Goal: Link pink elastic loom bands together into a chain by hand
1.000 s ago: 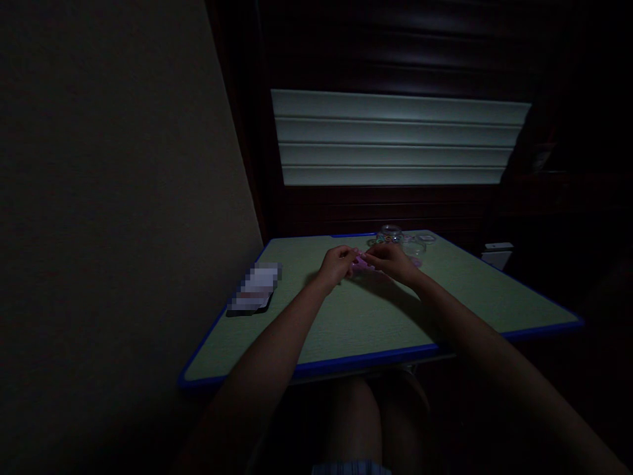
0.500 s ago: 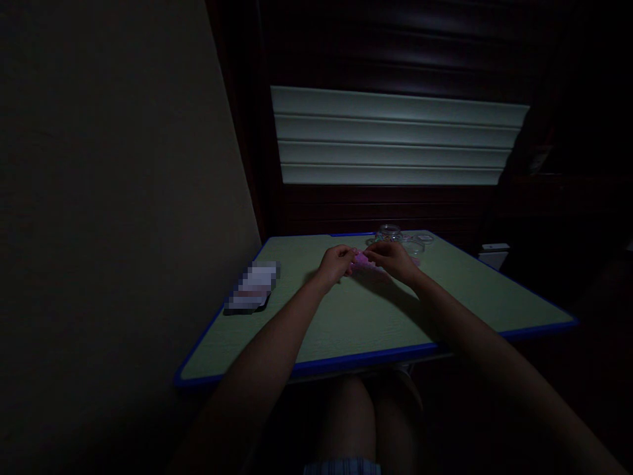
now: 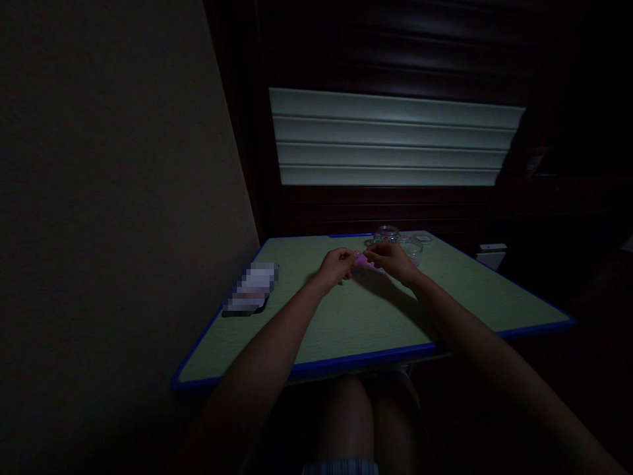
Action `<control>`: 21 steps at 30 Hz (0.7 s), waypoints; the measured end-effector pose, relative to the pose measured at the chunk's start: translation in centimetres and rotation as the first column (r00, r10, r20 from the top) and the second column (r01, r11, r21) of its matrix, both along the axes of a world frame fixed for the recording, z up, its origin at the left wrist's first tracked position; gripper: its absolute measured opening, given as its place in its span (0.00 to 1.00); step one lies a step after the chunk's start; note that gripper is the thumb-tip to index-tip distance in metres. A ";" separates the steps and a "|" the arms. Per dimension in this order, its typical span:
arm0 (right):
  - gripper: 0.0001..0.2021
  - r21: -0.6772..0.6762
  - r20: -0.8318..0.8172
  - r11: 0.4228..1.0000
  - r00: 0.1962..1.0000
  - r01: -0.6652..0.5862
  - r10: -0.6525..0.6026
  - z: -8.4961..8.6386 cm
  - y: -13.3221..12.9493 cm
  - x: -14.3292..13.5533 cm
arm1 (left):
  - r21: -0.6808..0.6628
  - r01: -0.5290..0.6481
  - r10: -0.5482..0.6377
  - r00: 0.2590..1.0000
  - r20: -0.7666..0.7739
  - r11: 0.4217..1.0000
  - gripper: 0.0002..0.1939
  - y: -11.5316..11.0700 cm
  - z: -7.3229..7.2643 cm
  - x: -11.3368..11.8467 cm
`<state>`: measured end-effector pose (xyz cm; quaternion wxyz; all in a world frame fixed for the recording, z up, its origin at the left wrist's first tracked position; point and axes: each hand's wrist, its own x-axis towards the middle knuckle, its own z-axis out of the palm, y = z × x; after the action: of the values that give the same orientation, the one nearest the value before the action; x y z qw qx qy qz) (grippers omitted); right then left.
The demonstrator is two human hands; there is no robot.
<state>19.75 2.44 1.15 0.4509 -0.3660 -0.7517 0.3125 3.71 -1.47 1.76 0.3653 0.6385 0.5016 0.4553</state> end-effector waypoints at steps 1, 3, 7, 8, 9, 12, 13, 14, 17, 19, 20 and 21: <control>0.16 -0.013 -0.002 1.000 1.000 -0.004 0.004 0.0 0.0 0.0 | -0.003 0.001 -0.001 1.000 0.000 1.000 0.08 0.0 0.0 0.0; 0.17 -0.040 -0.010 0.999 1.000 -0.006 0.006 0.1 -0.2 0.0 | -0.008 -0.006 0.006 1.000 0.005 1.000 0.08 0.0 0.0 0.0; 0.16 -0.080 -0.032 0.997 0.999 0.000 -0.002 0.4 -0.7 -0.1 | -0.004 -0.023 0.023 1.000 0.020 1.000 0.08 0.0 0.0 0.1; 0.16 -0.083 -0.036 0.997 0.999 -0.002 -0.001 0.4 -0.8 -0.1 | -0.003 -0.025 0.025 0.999 0.022 1.000 0.07 -0.1 0.1 0.1; 0.15 -0.085 -0.039 0.996 0.999 -0.005 0.002 0.4 -0.8 -0.1 | -0.002 -0.027 0.027 0.999 0.025 1.000 0.07 -0.1 0.1 0.1; 0.15 -0.093 -0.046 0.996 0.999 -0.014 0.010 0.4 -0.7 0.0 | -0.003 -0.028 0.028 0.999 0.032 1.000 0.06 -0.3 0.2 0.2; 0.14 -0.095 -0.047 0.995 0.999 -0.018 0.013 0.3 -0.7 -0.1 | -0.004 -0.027 0.027 0.999 0.029 1.000 0.06 -0.3 0.2 0.2; 0.14 -0.097 -0.049 0.995 0.999 -0.023 0.018 0.3 -0.7 -0.1 | -0.004 -0.026 0.026 0.999 0.024 1.000 0.06 -0.3 0.2 0.2; 0.12 -0.100 -0.054 0.994 0.998 -0.042 0.037 0.3 -0.6 -0.1 | 0.006 -0.024 0.024 1.000 0.013 1.000 0.06 -0.2 0.2 0.2; 0.12 -0.104 -0.051 0.993 0.998 -0.048 0.043 0.3 -0.7 -0.2 | 0.012 -0.022 0.022 1.000 0.015 1.000 0.05 -0.2 0.1 0.2; 0.12 -0.105 -0.046 0.993 0.998 -0.051 0.047 0.3 -0.7 -0.2 | 0.012 -0.021 0.020 1.000 0.018 1.000 0.05 -0.1 0.1 0.2; 0.12 -0.104 -0.040 0.993 0.998 -0.054 0.050 0.4 -0.7 -0.2 | 0.011 -0.021 0.020 1.000 0.020 1.000 0.05 -0.1 0.1 0.2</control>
<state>19.51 1.75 1.51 0.4369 -0.3636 -0.7348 0.3701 3.88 -1.60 1.86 0.3622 0.6306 0.5019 0.4682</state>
